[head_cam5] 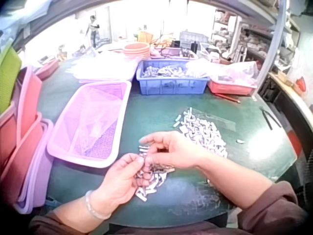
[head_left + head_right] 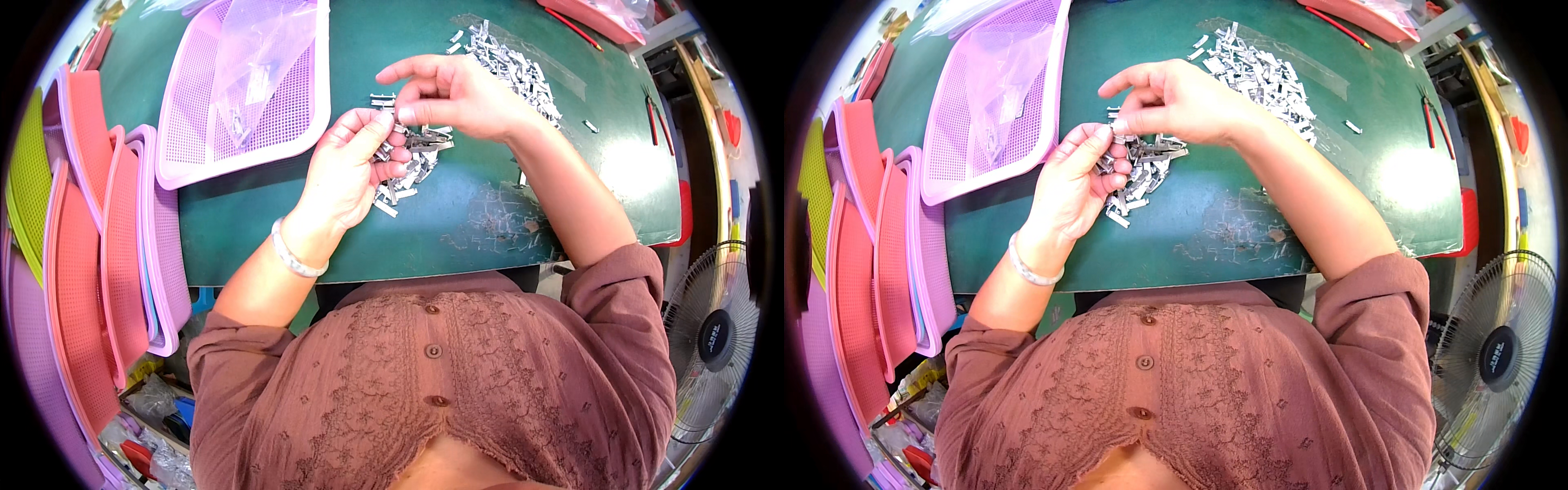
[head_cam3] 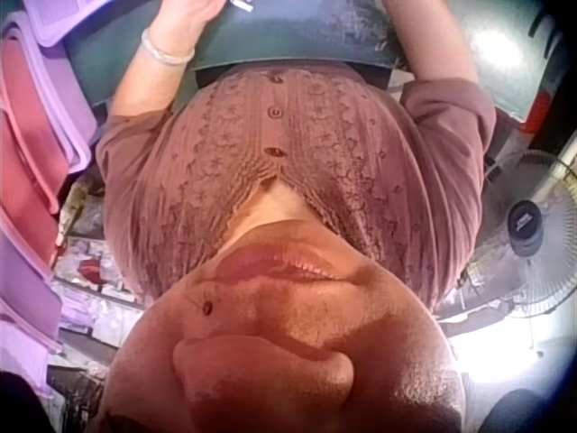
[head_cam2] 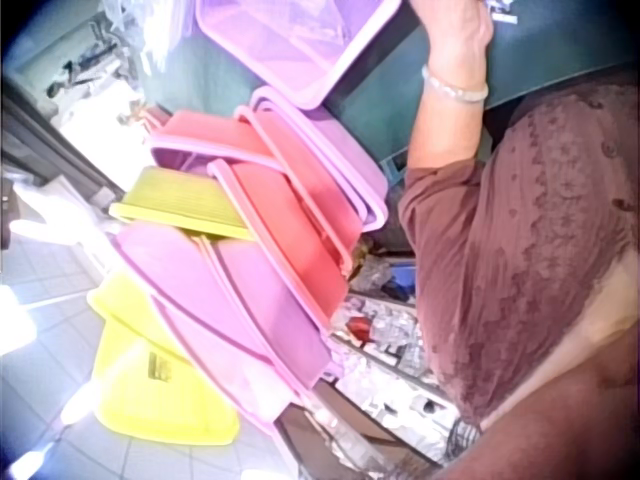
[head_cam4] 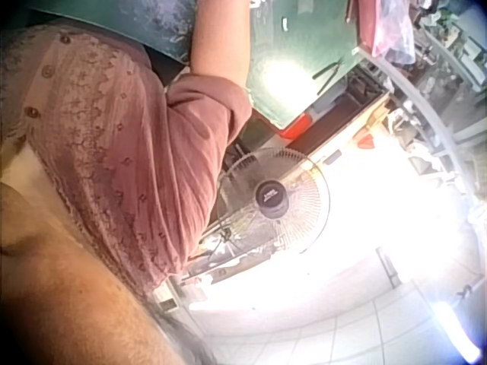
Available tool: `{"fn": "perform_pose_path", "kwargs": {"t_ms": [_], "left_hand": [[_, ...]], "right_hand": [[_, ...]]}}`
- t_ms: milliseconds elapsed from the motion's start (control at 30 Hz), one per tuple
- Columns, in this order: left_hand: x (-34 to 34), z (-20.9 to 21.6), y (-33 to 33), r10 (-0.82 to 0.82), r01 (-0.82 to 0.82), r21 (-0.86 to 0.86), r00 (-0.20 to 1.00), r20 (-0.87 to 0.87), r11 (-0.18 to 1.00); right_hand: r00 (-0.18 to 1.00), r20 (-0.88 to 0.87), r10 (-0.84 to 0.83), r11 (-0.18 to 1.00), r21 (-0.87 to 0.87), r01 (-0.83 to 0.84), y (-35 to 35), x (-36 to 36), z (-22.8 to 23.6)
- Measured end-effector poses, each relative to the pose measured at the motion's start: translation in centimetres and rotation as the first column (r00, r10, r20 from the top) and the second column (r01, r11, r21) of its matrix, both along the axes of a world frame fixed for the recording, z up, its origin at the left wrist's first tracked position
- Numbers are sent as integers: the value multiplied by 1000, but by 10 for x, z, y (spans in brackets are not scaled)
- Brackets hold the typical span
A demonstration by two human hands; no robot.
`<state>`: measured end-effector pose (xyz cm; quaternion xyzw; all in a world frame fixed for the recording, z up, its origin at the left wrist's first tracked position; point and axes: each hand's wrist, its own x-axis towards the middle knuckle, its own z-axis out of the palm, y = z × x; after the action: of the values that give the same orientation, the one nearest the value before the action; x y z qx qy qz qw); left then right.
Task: The person repeatedly picks up small metal fasteners from a pile on a green table, joins two pieces together by hand, and places the assembled units into a clear plastic bag. The person also transfers some fasteners from a purple basket to the table and continues assembling them.
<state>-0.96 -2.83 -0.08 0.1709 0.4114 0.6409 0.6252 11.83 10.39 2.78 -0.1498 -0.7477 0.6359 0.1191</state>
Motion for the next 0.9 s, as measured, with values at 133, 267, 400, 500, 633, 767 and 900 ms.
{"fn": "perform_pose_path", "kwargs": {"t_ms": [133,267,400,500,633,767,900], "left_hand": [[-2,-1,0,-59,60,-9,997,40,998],[-3,4,0,-97,98,-25,995,36,995],[-3,6,-1,-109,109,-2,994,31,994],[-3,4,-2,-123,124,-8,992,26,992],[-1,3,-2,-51,52,-12,998,38,999],[2,2,-1,2,-1,-8,1000,30,1000],[1,-4,-2,-11,10,23,999,46,1000]], "right_hand": [[985,22,-170,846,516,135,17,-14,-24],[986,-21,-168,637,761,124,17,-24,-36],[987,-74,-139,548,825,139,16,-25,-38],[983,-126,-133,564,806,179,15,-20,-36],[981,-167,-96,678,711,187,6,-10,-18],[992,-126,12,767,638,72,-9,-3,5],[980,-160,121,949,308,-67,-7,-1,1]]}}
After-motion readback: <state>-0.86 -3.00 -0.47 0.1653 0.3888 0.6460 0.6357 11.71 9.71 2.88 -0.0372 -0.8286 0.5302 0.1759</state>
